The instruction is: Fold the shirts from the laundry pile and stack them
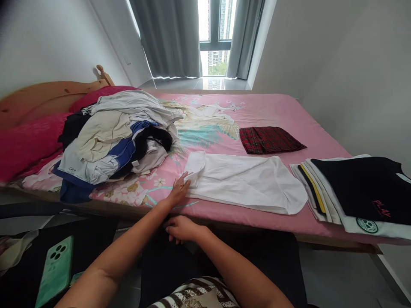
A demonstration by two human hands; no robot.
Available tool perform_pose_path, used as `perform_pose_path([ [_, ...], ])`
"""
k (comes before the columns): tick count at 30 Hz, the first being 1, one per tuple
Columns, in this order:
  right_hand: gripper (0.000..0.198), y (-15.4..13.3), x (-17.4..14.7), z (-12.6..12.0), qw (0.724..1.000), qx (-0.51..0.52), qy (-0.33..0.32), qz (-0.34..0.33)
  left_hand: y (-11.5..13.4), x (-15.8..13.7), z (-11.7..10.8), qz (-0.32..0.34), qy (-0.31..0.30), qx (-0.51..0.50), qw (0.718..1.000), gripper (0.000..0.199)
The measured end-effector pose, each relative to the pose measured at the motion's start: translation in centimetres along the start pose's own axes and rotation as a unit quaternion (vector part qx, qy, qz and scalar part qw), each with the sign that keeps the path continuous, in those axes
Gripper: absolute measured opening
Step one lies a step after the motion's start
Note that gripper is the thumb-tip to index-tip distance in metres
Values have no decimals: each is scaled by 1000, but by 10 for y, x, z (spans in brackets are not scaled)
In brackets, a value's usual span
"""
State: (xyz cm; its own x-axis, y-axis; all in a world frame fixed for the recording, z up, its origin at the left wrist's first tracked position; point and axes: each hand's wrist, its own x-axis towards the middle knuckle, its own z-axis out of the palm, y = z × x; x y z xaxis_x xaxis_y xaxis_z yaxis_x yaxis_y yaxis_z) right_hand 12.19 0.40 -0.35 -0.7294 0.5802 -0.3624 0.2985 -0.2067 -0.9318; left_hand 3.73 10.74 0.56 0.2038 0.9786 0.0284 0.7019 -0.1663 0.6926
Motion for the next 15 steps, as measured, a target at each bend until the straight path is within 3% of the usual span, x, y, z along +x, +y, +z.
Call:
perform_pose_path([
  [2,33,1,-10,5,999,-24,-27,-2,4,-8,18,32,15,117,993,49],
  [5,25,-2,-28,8,995,-63,-73,2,9,-21,41,68,3,208,976,51],
  [8,20,-9,-47,-2,988,-97,-120,9,9,-29,50,85,15,245,966,53],
  [10,23,-15,-55,-18,988,-91,-119,31,8,-30,49,94,25,245,965,52],
  [12,28,-20,-56,-42,996,-82,-25,27,8,-28,45,91,23,238,967,51],
  [13,29,-22,-54,-56,995,-82,59,8,8,-27,43,91,19,234,968,50],
  [15,31,-23,-47,-85,966,-82,241,-37,11,-25,41,94,19,226,969,50],
])
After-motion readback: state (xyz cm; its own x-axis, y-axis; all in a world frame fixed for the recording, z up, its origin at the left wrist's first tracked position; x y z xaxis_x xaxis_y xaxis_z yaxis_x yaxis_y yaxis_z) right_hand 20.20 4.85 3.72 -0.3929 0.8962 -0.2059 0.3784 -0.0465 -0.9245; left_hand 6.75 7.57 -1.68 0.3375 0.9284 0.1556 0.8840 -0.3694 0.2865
